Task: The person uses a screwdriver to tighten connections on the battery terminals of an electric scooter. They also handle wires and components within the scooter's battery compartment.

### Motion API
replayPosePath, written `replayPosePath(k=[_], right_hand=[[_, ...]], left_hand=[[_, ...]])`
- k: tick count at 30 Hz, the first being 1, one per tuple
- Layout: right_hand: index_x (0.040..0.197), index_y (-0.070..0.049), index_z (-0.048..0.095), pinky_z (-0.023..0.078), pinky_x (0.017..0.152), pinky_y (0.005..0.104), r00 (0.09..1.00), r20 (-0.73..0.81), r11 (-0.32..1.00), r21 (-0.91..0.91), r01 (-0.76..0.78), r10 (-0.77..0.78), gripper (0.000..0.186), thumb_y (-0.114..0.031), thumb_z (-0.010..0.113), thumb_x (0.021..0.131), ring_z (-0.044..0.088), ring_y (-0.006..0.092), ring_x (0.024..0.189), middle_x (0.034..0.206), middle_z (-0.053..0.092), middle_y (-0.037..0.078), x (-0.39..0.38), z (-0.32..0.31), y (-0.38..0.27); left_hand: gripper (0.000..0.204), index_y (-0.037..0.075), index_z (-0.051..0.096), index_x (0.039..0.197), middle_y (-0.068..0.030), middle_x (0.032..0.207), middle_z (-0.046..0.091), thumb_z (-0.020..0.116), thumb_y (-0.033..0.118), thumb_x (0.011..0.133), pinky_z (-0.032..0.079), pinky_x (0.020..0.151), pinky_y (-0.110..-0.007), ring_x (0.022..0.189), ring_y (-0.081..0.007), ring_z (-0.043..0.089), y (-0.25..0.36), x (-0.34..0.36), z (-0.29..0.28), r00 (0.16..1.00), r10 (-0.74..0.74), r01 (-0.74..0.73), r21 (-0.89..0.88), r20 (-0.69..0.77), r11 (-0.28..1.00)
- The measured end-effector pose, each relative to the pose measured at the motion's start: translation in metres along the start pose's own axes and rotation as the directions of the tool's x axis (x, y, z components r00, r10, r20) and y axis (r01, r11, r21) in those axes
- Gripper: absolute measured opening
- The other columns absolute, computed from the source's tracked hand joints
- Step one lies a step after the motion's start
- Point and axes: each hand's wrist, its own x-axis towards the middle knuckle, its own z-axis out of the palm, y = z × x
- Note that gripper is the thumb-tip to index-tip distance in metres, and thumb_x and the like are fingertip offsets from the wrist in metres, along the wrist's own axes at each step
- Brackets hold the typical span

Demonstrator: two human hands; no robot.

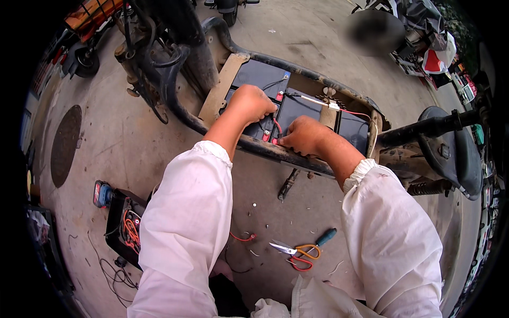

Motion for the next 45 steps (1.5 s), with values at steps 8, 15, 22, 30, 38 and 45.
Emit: replayPosePath(k=[8, 15, 22, 30, 38, 45], right_hand=[[0.077, 0.001, 0.072, 0.053, 0.052, 0.0364, 0.994, 0.102, 0.984, 0.179, 0.013, -0.031, 0.023, -0.02, 0.068, 0.085, 0.063, 0.0195, 0.058, 0.071, 0.068, 0.006, -0.009, -0.01, 0.003], [0.078, 0.001, 0.073, 0.051, 0.05, 0.0352, 0.999, 0.046, 0.991, 0.133, 0.022, -0.028, 0.025, -0.022, 0.068, 0.086, 0.063, 0.019, 0.057, 0.069, 0.068, 0.006, -0.01, -0.008, -0.001], [0.08, 0.0, 0.072, 0.046, 0.048, 0.0343, 1.0, -0.002, 0.98, 0.2, -0.006, 0.007, 0.033, -0.032, 0.075, 0.088, 0.058, 0.0172, 0.055, 0.067, 0.064, 0.006, -0.01, 0.0, 0.003], [0.092, -0.003, 0.078, 0.055, 0.071, 0.0417, 0.998, -0.053, 0.999, -0.016, 0.03, -0.031, 0.038, -0.04, 0.077, 0.085, 0.071, 0.0316, 0.077, 0.084, 0.073, 0.016, -0.007, 0.002, 0.003], [0.103, -0.008, 0.078, 0.054, 0.084, 0.0428, 0.992, -0.113, 0.985, -0.168, 0.044, -0.063, 0.041, -0.045, 0.076, 0.084, 0.07, 0.0345, 0.1, 0.105, 0.074, 0.015, -0.005, 0.008, 0.003], [0.1, -0.001, 0.077, 0.054, 0.082, 0.0421, 0.97, -0.222, 0.993, -0.092, 0.076, -0.095, 0.047, -0.046, 0.072, 0.088, 0.071, 0.0345, 0.093, 0.097, 0.074, 0.019, -0.026, -0.002, 0.003]], left_hand=[[0.018, -0.003, 0.077, 0.079, -0.0083, 0.066, 0.07, 0.082, 0.013, 0.073, 0.05, 0.053, -0.03, 0.054, -0.0149, 0.062, -0.003, -0.001, -0.001, 1.0, 0.0, 0.001, 0.018, -0.012, 1.0], [0.02, -0.002, 0.079, 0.083, -0.0106, 0.069, 0.072, 0.082, 0.016, 0.074, 0.053, 0.061, -0.032, 0.059, -0.0174, 0.066, -0.004, 0.002, 0.002, 0.999, 0.031, -0.03, 0.094, -0.014, 0.995], [0.026, 0.001, 0.08, 0.09, -0.0172, 0.083, 0.076, 0.083, 0.021, 0.073, 0.056, 0.075, -0.036, 0.076, -0.0264, 0.073, -0.007, -0.001, 0.004, 0.997, 0.056, -0.046, 0.163, -0.055, 0.986], [0.028, 0.003, 0.08, 0.092, -0.0197, 0.089, 0.076, 0.083, 0.022, 0.073, 0.056, 0.08, -0.037, 0.082, -0.0298, 0.073, -0.008, -0.003, 0.005, 0.997, 0.056, -0.044, 0.205, -0.052, 0.978], [0.028, 0.003, 0.08, 0.092, -0.0194, 0.09, 0.076, 0.083, 0.023, 0.073, 0.056, 0.081, -0.038, 0.084, -0.0303, 0.074, -0.01, -0.003, 0.004, 0.997, 0.06, -0.047, 0.211, -0.056, 0.976], [0.028, 0.004, 0.08, 0.093, -0.0186, 0.094, 0.076, 0.082, 0.025, 0.076, 0.055, 0.083, -0.038, 0.088, -0.031, 0.073, -0.011, 0.0, 0.008, 0.996, 0.07, -0.056, 0.21, -0.059, 0.976]])
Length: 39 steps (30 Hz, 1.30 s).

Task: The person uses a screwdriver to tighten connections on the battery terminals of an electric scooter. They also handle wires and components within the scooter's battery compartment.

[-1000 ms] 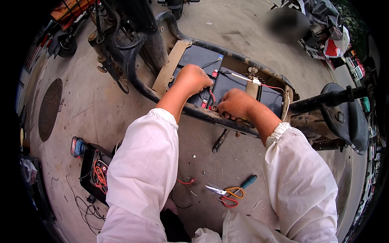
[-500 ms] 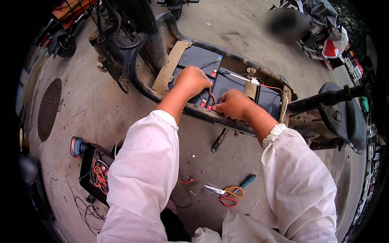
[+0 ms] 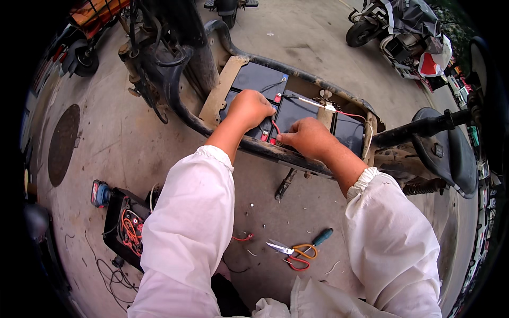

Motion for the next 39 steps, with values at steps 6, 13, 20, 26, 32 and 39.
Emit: replayPosePath(k=[6, 13, 20, 26, 32, 39], right_hand=[[0.092, 0.0, 0.067, 0.04, 0.049, 0.0263, 0.953, -0.302, 0.8, 0.578, 0.164, 0.023, 0.039, -0.039, 0.065, 0.096, 0.049, 0.009, 0.052, 0.062, 0.052, -0.001, -0.056, -0.076, -0.007], [0.087, -0.008, 0.058, 0.043, 0.054, 0.0274, 0.801, -0.598, 0.509, 0.683, 0.524, -0.021, 0.028, -0.033, 0.064, 0.099, 0.051, 0.0102, 0.059, 0.069, 0.051, -0.001, -0.1, -0.109, -0.014], [0.092, -0.006, 0.061, 0.05, 0.061, 0.0269, 0.678, -0.732, 0.236, 0.649, 0.723, -0.067, 0.025, -0.029, 0.066, 0.099, 0.059, 0.0111, 0.067, 0.077, 0.06, 0.003, -0.11, -0.111, -0.009], [0.098, -0.006, 0.061, 0.05, 0.07, 0.0246, 0.537, -0.837, 0.183, 0.514, 0.838, -0.108, 0.021, -0.026, 0.066, 0.099, 0.062, 0.0111, 0.076, 0.082, 0.063, 0.003, -0.093, -0.101, -0.026], [0.101, -0.007, 0.061, 0.05, 0.068, 0.023, 0.556, -0.821, 0.238, 0.519, 0.821, -0.129, 0.027, -0.034, 0.066, 0.1, 0.06, 0.0079, 0.075, 0.084, 0.065, 0.002, -0.058, -0.088, -0.044], [0.099, -0.004, 0.062, 0.046, 0.063, 0.0218, 0.541, -0.831, 0.327, 0.48, 0.814, -0.126, 0.033, -0.037, 0.064, 0.101, 0.057, 0.0068, 0.072, 0.081, 0.065, 0.002, -0.034, -0.083, -0.058]], left_hand=[[0.027, 0.004, 0.08, 0.093, -0.0181, 0.094, 0.076, 0.082, 0.026, 0.076, 0.055, 0.084, -0.039, 0.089, -0.0312, 0.073, -0.002, -0.005, 0.002, 1.0, -0.004, 0.004, 0.002, -0.016, 1.0], [0.026, 0.005, 0.081, 0.091, -0.0188, 0.094, 0.076, 0.082, 0.027, 0.077, 0.054, 0.084, -0.039, 0.088, -0.0313, 0.072, -0.005, -0.006, 0.001, 0.999, 0.002, -0.003, -0.016, -0.039, 1.0], [0.022, 0.004, 0.071, 0.102, -0.0118, 0.101, 0.074, 0.07, 0.023, 0.091, 0.055, 0.076, -0.033, 0.092, -0.0219, 0.071, 0.0, -0.02, -0.022, 0.984, -0.024, 0.121, -0.558, 0.178, 0.821], [0.004, 0.015, 0.056, 0.102, -0.0014, 0.09, 0.064, 0.054, 0.018, 0.102, 0.051, 0.064, -0.027, 0.077, -0.0134, 0.063, -0.024, -0.037, -0.035, 0.993, 0.032, 0.1, -0.941, 0.117, 0.324], [0.007, 0.013, 0.051, 0.111, 0.0022, 0.08, 0.044, 0.048, 0.017, 0.105, 0.036, 0.047, -0.023, 0.054, -0.0055, 0.039, -0.027, -0.045, -0.025, 0.997, 0.053, 0.039, -0.938, 0.061, 0.343], [0.016, 0.006, 0.051, 0.116, 0.0001, 0.082, 0.049, 0.05, 0.018, 0.106, 0.037, 0.048, -0.023, 0.056, -0.0061, 0.043, -0.018, -0.049, -0.018, 0.988, 0.145, -0.026, -0.856, 0.057, 0.516]])
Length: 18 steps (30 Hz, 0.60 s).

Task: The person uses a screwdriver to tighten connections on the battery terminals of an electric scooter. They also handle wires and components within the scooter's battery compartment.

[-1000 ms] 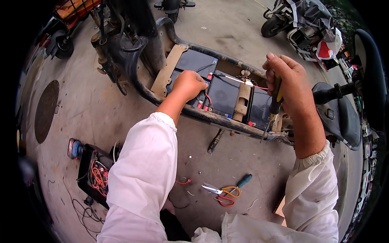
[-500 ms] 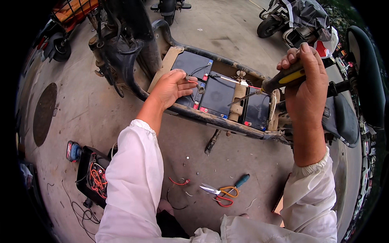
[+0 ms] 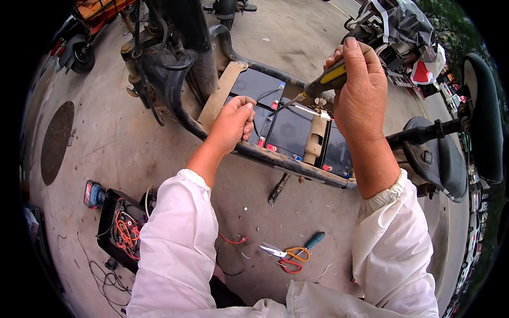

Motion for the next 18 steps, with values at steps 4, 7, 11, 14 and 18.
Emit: replayPosePath(k=[4, 7, 11, 14, 18], right_hand=[[0.1, -0.004, 0.06, 0.047, 0.068, 0.0244, 0.999, -0.016, 0.999, 0.014, -0.041, 0.041, 0.029, -0.033, 0.063, 0.102, 0.058, 0.0094, 0.075, 0.084, 0.064, 0.003, 0.0006, 0.0026, 0.0022], [0.104, -0.003, 0.058, 0.051, 0.077, 0.0293, 0.997, 0.008, 0.997, 0.006, -0.076, 0.076, 0.023, -0.025, 0.061, 0.103, 0.061, 0.0144, 0.082, 0.089, 0.061, 0.004, 0.0014, -0.0029, 0.0002], [0.099, -0.005, 0.06, 0.046, 0.066, 0.0247, 0.999, -0.016, 0.999, -0.01, -0.037, 0.037, 0.028, -0.033, 0.062, 0.103, 0.058, 0.009, 0.075, 0.084, 0.064, 0.002, 0.0015, -0.0065, 0.0051], [0.097, -0.007, 0.061, 0.043, 0.06, 0.0222, 0.999, -0.044, 1.0, 0.018, 0.022, -0.021, 0.031, -0.037, 0.062, 0.102, 0.056, 0.0062, 0.07, 0.081, 0.065, 0.001, 0.0033, -0.0028, 0.0054], [0.097, -0.007, 0.061, 0.044, 0.06, 0.0216, 1.0, 0.005, 0.999, -0.025, -0.023, 0.024, 0.03, -0.037, 0.062, 0.102, 0.056, 0.0061, 0.071, 0.081, 0.065, 0.001, 0.0025, -0.0029, 0.007]], left_hand=[[0.018, 0.004, 0.053, 0.114, -0.0021, 0.084, 0.056, 0.051, 0.019, 0.106, 0.041, 0.048, -0.023, 0.059, -0.0063, 0.048, -0.0027, 0.0042, -0.0001, 0.999, 0.036, -0.037, 0.078, 0.016, 0.996], [0.017, 0.003, 0.053, 0.114, -0.0032, 0.086, 0.058, 0.051, 0.019, 0.106, 0.042, 0.048, -0.023, 0.06, -0.0059, 0.05, -0.0043, 0.0043, -0.0014, 0.999, 0.051, -0.051, 0.089, 0.005, 0.995], [0.017, 0.003, 0.053, 0.114, -0.0028, 0.085, 0.057, 0.051, 0.018, 0.106, 0.04, 0.047, -0.022, 0.06, -0.0052, 0.048, -0.0043, 0.0054, -0.0012, 0.999, 0.046, -0.046, 0.071, 0.007, 0.996], [0.017, 0.002, 0.053, 0.114, -0.0026, 0.084, 0.055, 0.051, 0.017, 0.106, 0.039, 0.047, -0.021, 0.06, -0.0049, 0.046, -0.0037, 0.0056, 0.0011, 0.999, 0.034, -0.034, 0.049, -0.005, 0.998], [0.017, 0.002, 0.053, 0.115, -0.0024, 0.083, 0.054, 0.051, 0.016, 0.106, 0.038, 0.047, -0.021, 0.06, -0.0047, 0.045, -0.003, 0.0042, -0.0003, 1.0, 0.029, -0.029, 0.067, -0.009, 0.997]])
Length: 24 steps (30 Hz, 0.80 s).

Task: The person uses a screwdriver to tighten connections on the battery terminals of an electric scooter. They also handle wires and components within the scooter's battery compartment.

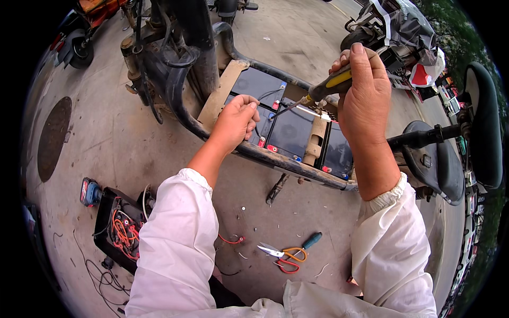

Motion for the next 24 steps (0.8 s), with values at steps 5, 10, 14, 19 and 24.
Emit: replayPosePath(k=[5, 10, 14, 19, 24], right_hand=[[0.098, -0.006, 0.06, 0.047, 0.061, 0.0224, 1.0, 0.004, 1.0, -0.019, 0.024, -0.024, 0.029, -0.035, 0.064, 0.102, 0.057, 0.0058, 0.07, 0.081, 0.065, 0.001, -0.003, 0.003, -0.001], [0.103, -0.003, 0.061, 0.05, 0.059, 0.0323, 0.871, 0.424, 0.759, -0.475, 0.446, -0.247, 0.034, -0.035, 0.07, 0.096, 0.066, 0.0185, 0.067, 0.076, 0.065, 0.01, 0.005, 0.0, -0.02], [0.104, -0.003, 0.06, 0.052, 0.062, 0.0399, 0.812, 0.583, 0.445, -0.722, 0.53, -0.02, 0.035, -0.034, 0.073, 0.092, 0.067, 0.0323, 0.07, 0.081, 0.066, 0.018, 0.013, 0.0, -0.055], [0.105, -0.003, 0.06, 0.051, 0.066, 0.0396, 0.603, 0.78, 0.49, -0.464, 0.738, -0.168, 0.026, -0.026, 0.068, 0.096, 0.063, 0.0324, 0.067, 0.077, 0.065, 0.017, 0.034, -0.001, -0.052], [0.099, -0.002, 0.064, 0.053, 0.077, 0.0496, 0.755, 0.62, 0.363, -0.767, 0.529, 0.211, 0.028, -0.026, 0.069, 0.085, 0.066, 0.0431, 0.085, 0.087, 0.068, 0.022, 0.032, 0.02, -0.076]], left_hand=[[0.017, 0.001, 0.052, 0.116, -0.0033, 0.084, 0.054, 0.049, 0.014, 0.105, 0.038, 0.047, -0.022, 0.06, -0.0055, 0.045, 0.0, -0.001, 0.0, 1.0, -0.01, 0.01, 0.003, -0.001, 1.0], [0.022, -0.002, 0.049, 0.122, -0.0056, 0.088, 0.057, 0.045, 0.011, 0.104, 0.042, 0.05, -0.024, 0.063, -0.0069, 0.048, -0.005, 0.003, -0.006, 1.0, -0.01, 0.011, -0.08, 0.015, 0.997], [0.023, 0.0, 0.049, 0.123, -0.0056, 0.091, 0.057, 0.045, 0.011, 0.104, 0.041, 0.053, -0.024, 0.065, -0.0074, 0.048, -0.007, 0.006, 0.0, 1.0, -0.009, 0.009, 0.007, -0.015, 1.0], [0.028, -0.001, 0.051, 0.129, -0.003, 0.087, 0.057, 0.047, 0.014, 0.105, 0.039, 0.053, -0.021, 0.064, -0.0062, 0.046, -0.004, 0.0, 0.002, 1.0, 0.001, -0.001, 0.134, -0.002, 0.991], [0.028, 0.0, 0.052, 0.13, -0.0026, 0.083, 0.057, 0.047, 0.015, 0.106, 0.035, 0.05, -0.02, 0.061, -0.0045, 0.043, -0.006, 0.0, 0.001, 0.999, -0.028, 0.031, 0.172, -0.023, 0.985]])
